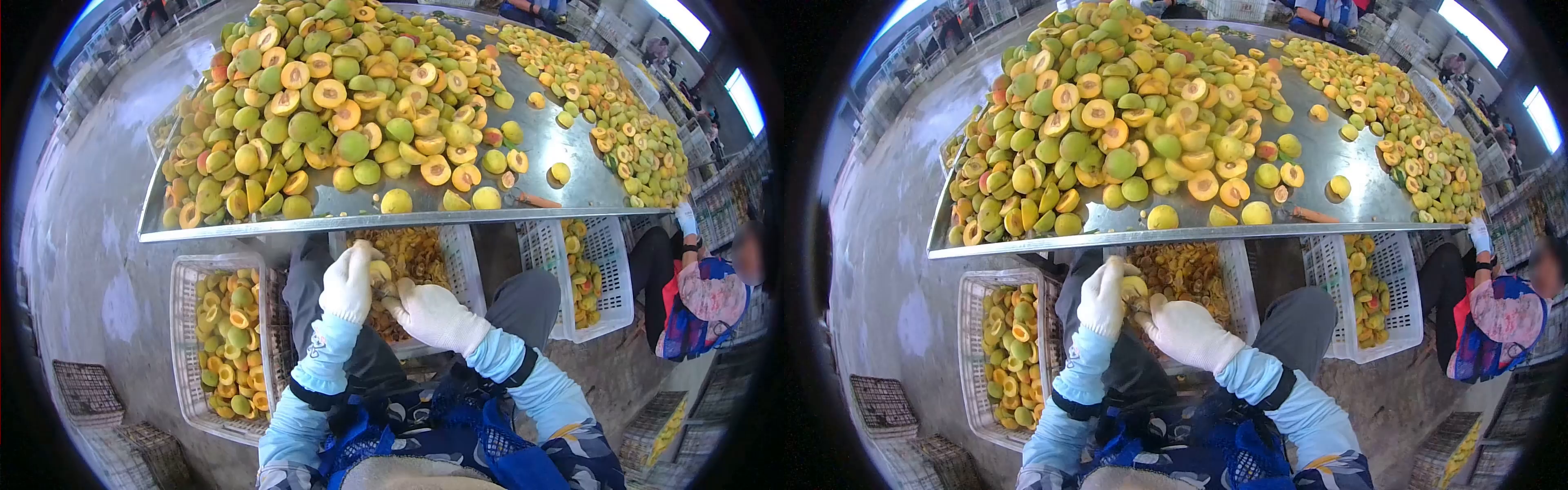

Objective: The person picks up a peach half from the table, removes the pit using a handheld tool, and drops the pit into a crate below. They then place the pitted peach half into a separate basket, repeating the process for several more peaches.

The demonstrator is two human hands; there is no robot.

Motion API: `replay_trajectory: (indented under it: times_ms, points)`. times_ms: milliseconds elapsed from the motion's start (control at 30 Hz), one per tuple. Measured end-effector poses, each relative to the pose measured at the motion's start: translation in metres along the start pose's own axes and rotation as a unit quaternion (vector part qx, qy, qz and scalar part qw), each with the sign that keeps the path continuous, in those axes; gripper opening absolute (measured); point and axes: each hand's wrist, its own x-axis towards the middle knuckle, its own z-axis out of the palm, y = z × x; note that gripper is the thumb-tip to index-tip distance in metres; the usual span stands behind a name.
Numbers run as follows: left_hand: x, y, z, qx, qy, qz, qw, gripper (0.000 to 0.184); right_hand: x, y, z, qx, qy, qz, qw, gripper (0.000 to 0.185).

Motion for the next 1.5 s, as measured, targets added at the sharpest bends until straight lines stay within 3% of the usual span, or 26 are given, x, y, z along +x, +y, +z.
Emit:
replay_trajectory:
  times_ms: [67,167,200,233,300,367,433,500,533,567,633,667,700,767,800,833,900,967,1000,1100,1167,1233,1267,1333,1367,1500]
  points:
    - [0.007,0.002,-0.003,0.132,-0.064,-0.075,0.986,0.045,-0.001,0.005,0.001,0.052,-0.042,0.019,0.998,0.040]
    - [0.011,0.011,-0.007,0.054,-0.116,-0.107,0.986,0.043,-0.001,0.005,0.002,0.097,-0.041,0.059,0.993,0.037]
    - [0.005,0.015,-0.010,-0.041,-0.105,-0.093,0.989,0.036,-0.002,0.003,0.002,0.100,-0.041,0.060,0.992,0.037]
    - [-0.001,0.011,-0.002,-0.041,-0.106,-0.092,0.989,0.036,-0.003,-0.001,-0.001,0.152,0.002,0.083,0.985,0.037]
    - [-0.013,-0.005,0.021,0.043,0.028,0.171,0.984,0.030,0.000,0.003,-0.002,0.198,0.055,0.102,0.973,0.038]
    - [-0.010,-0.041,0.021,-0.109,0.017,0.122,0.986,0.032,0.002,0.014,0.008,0.196,0.003,0.069,0.978,0.042]
    - [-0.006,-0.029,0.027,-0.042,0.036,0.096,0.994,0.027,0.005,0.017,0.008,0.159,-0.016,0.078,0.984,0.042]
    - [0.005,-0.046,0.030,0.005,0.067,0.118,0.991,0.023,0.009,0.020,0.006,0.319,-0.081,0.144,0.933,0.042]
    - [0.001,-0.028,0.031,-0.003,0.045,0.110,0.993,0.023,0.009,0.011,-0.004,0.397,-0.134,0.223,0.880,0.042]
    - [0.004,-0.025,0.026,0.024,0.009,0.105,0.994,0.023,0.007,0.013,0.003,0.418,-0.128,0.234,0.868,0.041]
    - [0.017,-0.041,0.018,0.088,-0.028,0.111,0.989,0.022,0.005,0.022,0.037,0.330,0.043,0.114,0.936,0.039]
    - [0.017,-0.044,0.021,0.059,-0.009,0.102,0.993,0.021,0.005,0.025,0.043,0.317,0.067,0.105,0.940,0.038]
    - [0.011,-0.029,0.031,0.039,0.045,0.144,0.988,0.022,0.009,0.022,0.042,0.289,0.100,0.100,0.947,0.037]
    - [0.008,-0.015,0.043,-0.008,0.118,0.139,0.983,0.024,0.013,0.022,0.039,0.164,0.138,0.071,0.974,0.038]
    - [0.017,-0.015,0.044,0.038,0.173,0.145,0.973,0.028,0.012,0.017,0.038,0.092,0.230,0.083,0.965,0.039]
    - [0.016,-0.011,0.041,-0.109,0.174,0.021,0.979,0.030,0.008,0.022,0.034,0.088,0.232,0.088,0.965,0.039]
    - [0.017,-0.012,0.033,-0.122,0.143,-0.002,0.982,0.035,0.000,0.038,0.024,0.166,0.266,0.120,0.942,0.040]
    - [0.011,-0.001,0.011,-0.111,-0.095,-0.148,0.978,0.050,-0.006,0.040,-0.006,0.081,0.339,0.079,0.934,0.034]
    - [0.010,-0.008,0.016,-0.166,-0.115,-0.190,0.961,0.057,-0.006,0.046,-0.004,0.166,0.309,0.095,0.932,0.033]
    - [0.015,-0.026,0.023,-0.092,-0.197,-0.240,0.946,0.057,-0.004,0.037,0.011,0.312,0.234,0.117,0.913,0.039]
    - [0.011,-0.043,0.026,0.064,-0.190,-0.033,0.979,0.057,-0.004,0.034,0.013,0.358,0.199,0.119,0.904,0.045]
    - [0.000,-0.028,0.023,0.094,-0.226,-0.029,0.969,0.057,-0.009,0.034,0.020,0.374,0.170,0.207,0.888,0.050]
    - [-0.004,-0.033,0.019,0.105,-0.257,0.021,0.961,0.051,-0.007,0.044,0.033,0.428,0.183,0.157,0.871,0.050]
    - [-0.001,-0.033,0.014,0.116,-0.274,0.132,0.945,0.044,-0.013,0.048,0.044,0.414,0.205,0.160,0.872,0.043]
    - [-0.002,-0.037,0.019,0.113,-0.265,0.186,0.939,0.042,-0.014,0.047,0.045,0.498,0.201,0.160,0.828,0.042]
    - [-0.021,-0.038,0.025,0.160,-0.222,0.183,0.944,0.045,-0.013,0.050,0.059,0.612,0.164,0.212,0.744,0.038]
